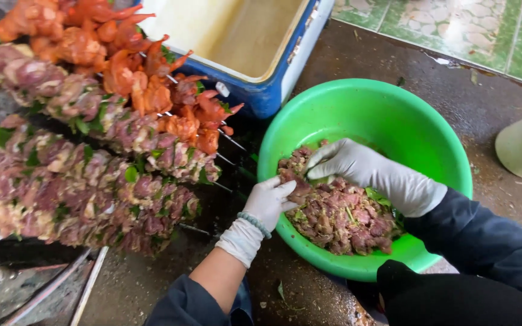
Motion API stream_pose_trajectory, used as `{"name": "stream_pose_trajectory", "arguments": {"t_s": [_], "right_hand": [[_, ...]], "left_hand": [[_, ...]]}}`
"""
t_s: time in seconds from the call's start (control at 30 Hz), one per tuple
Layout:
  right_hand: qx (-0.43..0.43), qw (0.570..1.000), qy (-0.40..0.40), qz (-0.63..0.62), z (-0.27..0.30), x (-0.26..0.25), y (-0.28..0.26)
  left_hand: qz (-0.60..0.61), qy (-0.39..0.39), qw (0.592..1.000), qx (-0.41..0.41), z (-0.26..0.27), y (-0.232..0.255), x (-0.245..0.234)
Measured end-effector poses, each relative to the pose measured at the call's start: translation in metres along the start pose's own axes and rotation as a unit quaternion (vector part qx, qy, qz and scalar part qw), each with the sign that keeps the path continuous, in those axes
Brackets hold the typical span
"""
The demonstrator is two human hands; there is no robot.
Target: The person mixes marinated meat and herbs in a green bowl with gloved hands, then threads the mixture onto metal skewers. They arrange the completed skewers on a metal rack alongside other skewers containing red ingredients.
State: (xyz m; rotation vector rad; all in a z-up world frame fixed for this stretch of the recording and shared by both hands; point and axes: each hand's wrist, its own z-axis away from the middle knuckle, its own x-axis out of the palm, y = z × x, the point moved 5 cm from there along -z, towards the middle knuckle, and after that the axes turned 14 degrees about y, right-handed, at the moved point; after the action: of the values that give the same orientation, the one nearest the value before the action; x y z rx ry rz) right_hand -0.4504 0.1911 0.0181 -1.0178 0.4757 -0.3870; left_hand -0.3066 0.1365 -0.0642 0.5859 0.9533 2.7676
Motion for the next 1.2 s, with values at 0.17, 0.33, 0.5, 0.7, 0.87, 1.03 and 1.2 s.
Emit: {"name": "stream_pose_trajectory", "arguments": {"t_s": [0.17,0.33,0.5,0.7,0.87,1.03,1.2], "right_hand": [[-0.054,0.996,-0.024,0.066,-0.002,0.037,-0.006],[-0.03,0.995,-0.03,0.094,0.016,0.056,-0.031],[-0.063,0.997,-0.002,-0.038,0.014,0.069,-0.038],[-0.074,0.995,0.009,-0.062,0.015,0.1,-0.015],[-0.086,0.991,0.016,0.096,0.024,0.097,-0.021],[-0.094,0.986,-0.032,0.132,0.023,0.079,-0.04],[-0.141,0.843,-0.061,0.516,-0.05,0.021,0.063]], "left_hand": [[-0.009,0.008,0.999,0.036,0.0,0.006,-0.013],[0.04,0.041,0.997,0.059,-0.004,0.012,-0.037],[0.041,0.105,0.992,0.061,-0.006,0.02,-0.055],[0.153,0.011,0.988,-0.006,0.013,0.017,-0.044],[0.075,0.047,0.995,0.04,0.017,0.015,-0.054],[0.035,0.111,0.992,0.057,0.003,0.021,-0.063],[0.038,0.133,0.989,0.052,0.012,0.028,-0.059]]}}
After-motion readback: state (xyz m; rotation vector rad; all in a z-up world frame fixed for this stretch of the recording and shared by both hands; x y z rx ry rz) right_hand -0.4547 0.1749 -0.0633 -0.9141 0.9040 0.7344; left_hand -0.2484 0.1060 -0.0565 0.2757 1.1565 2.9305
